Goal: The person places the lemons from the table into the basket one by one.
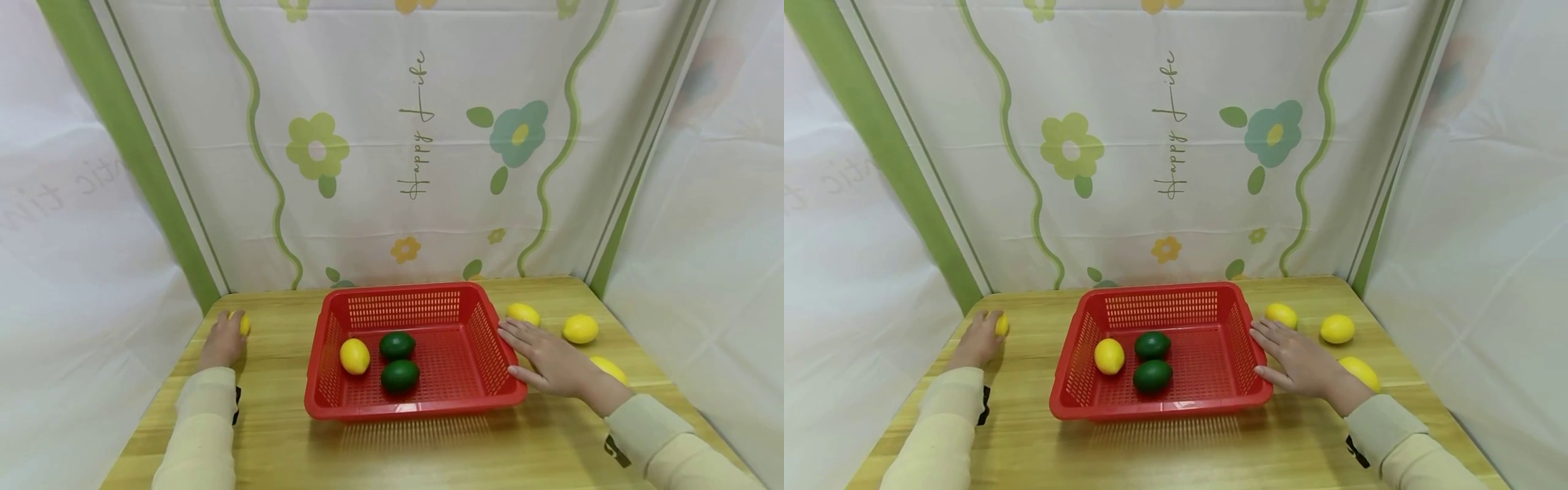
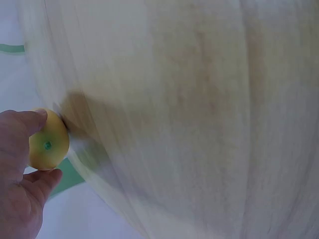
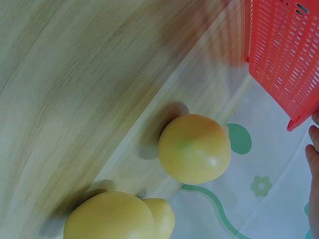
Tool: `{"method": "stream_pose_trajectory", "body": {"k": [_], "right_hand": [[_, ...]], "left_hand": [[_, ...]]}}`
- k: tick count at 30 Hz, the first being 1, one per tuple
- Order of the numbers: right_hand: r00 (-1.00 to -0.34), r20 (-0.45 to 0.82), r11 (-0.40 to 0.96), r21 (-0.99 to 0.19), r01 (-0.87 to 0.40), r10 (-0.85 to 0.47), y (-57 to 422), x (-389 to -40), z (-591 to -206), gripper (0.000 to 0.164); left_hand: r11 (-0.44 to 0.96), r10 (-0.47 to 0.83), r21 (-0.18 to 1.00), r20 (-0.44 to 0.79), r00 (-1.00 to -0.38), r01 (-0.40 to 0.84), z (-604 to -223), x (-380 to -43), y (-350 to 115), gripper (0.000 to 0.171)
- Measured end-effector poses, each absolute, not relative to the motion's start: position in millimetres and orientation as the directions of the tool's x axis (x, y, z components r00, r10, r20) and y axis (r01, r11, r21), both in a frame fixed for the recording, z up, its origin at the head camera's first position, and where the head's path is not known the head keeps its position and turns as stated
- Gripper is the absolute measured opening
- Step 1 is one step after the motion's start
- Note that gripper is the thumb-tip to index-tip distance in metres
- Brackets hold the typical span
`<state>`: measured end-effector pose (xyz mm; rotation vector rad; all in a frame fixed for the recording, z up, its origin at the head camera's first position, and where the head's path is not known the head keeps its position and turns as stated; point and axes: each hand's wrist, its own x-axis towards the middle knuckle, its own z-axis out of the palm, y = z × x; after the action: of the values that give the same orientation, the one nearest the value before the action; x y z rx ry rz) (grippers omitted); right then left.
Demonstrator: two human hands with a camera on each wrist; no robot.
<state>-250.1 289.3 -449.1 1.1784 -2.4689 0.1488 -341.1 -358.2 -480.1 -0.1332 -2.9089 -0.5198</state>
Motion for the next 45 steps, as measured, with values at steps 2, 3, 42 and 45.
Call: {"method": "stream_pose_trajectory", "body": {"k": [2, 3, 42, 45], "right_hand": [[-0.564, 0.398, 0.639, 0.075, -0.766, -0.723, 289, -250, -449, 0.063], [-0.563, 0.398, 0.638, 0.077, -0.766, -0.724, 289, -250, -449, 0.063], [-0.563, 0.396, 0.64, 0.089, -0.763, -0.726, 290, -250, -450, 0.063], [-0.565, 0.395, 0.643, 0.091, -0.76, -0.724, 290, -251, -449, 0.063]], "left_hand": [[0.934, 0.06, 0.332, 0.216, -0.975, 0.131, -481, -341, -358, 0.055], [0.934, 0.061, 0.332, 0.225, -0.972, 0.135, -481, -341, -358, 0.054], [0.916, 0.316, -0.056, 0.711, -0.629, 0.397, -473, -340, -363, 0.05], [0.904, 0.339, -0.084, 0.737, -0.585, 0.418, -471, -339, -364, 0.049]]}}
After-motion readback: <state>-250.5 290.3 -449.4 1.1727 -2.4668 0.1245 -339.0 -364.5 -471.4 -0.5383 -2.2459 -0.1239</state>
